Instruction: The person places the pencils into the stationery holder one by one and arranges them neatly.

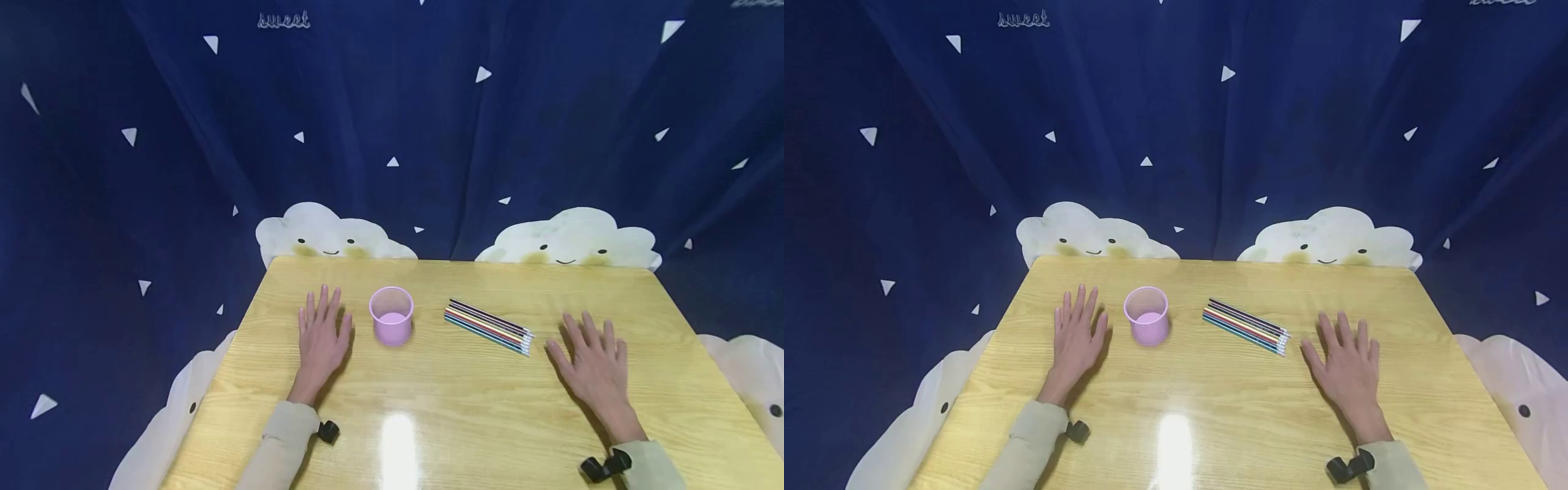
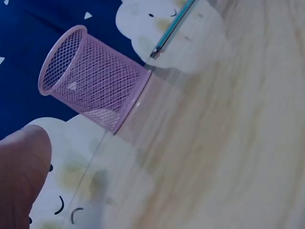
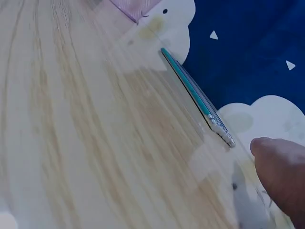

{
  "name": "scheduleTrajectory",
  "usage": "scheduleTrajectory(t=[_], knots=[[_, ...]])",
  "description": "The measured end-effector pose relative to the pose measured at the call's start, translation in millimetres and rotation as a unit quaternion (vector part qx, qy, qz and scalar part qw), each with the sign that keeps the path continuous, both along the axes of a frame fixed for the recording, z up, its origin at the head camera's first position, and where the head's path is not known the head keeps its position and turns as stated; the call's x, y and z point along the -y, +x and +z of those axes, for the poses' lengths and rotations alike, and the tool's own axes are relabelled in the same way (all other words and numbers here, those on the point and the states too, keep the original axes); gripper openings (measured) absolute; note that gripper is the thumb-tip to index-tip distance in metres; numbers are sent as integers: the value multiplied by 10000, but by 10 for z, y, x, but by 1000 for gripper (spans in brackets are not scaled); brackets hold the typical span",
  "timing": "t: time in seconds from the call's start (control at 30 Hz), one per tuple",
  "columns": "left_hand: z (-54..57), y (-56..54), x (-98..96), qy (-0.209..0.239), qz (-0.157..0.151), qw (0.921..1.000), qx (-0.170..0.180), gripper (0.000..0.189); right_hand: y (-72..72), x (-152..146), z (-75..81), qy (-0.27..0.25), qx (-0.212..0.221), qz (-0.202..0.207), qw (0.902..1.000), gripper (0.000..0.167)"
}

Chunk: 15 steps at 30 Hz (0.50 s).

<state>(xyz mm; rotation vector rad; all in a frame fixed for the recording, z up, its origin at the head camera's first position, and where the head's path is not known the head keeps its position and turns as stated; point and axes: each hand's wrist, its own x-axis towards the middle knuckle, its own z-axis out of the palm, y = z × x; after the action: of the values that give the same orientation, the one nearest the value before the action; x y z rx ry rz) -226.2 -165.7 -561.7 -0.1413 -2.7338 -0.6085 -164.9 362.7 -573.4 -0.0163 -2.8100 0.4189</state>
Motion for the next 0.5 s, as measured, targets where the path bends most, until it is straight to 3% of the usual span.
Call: scheduleTrajectory(t=[0.13,0.27,0.4,0.5], knots=[[-5,13,-100,375,-208,9990,-131,63,-17,127,-7,-48,-53,183,9998,78],[-28,42,-236,989,-666,9925,-277,71,-26,332,-31,-167,-204,529,9982,77],[-47,62,-417,1607,-1068,9810,-203,98,-53,598,-64,-153,-445,973,9941,76],[-83,81,-572,1809,-1118,9771,18,121,-52,793,-79,76,-564,1349,9892,71]])
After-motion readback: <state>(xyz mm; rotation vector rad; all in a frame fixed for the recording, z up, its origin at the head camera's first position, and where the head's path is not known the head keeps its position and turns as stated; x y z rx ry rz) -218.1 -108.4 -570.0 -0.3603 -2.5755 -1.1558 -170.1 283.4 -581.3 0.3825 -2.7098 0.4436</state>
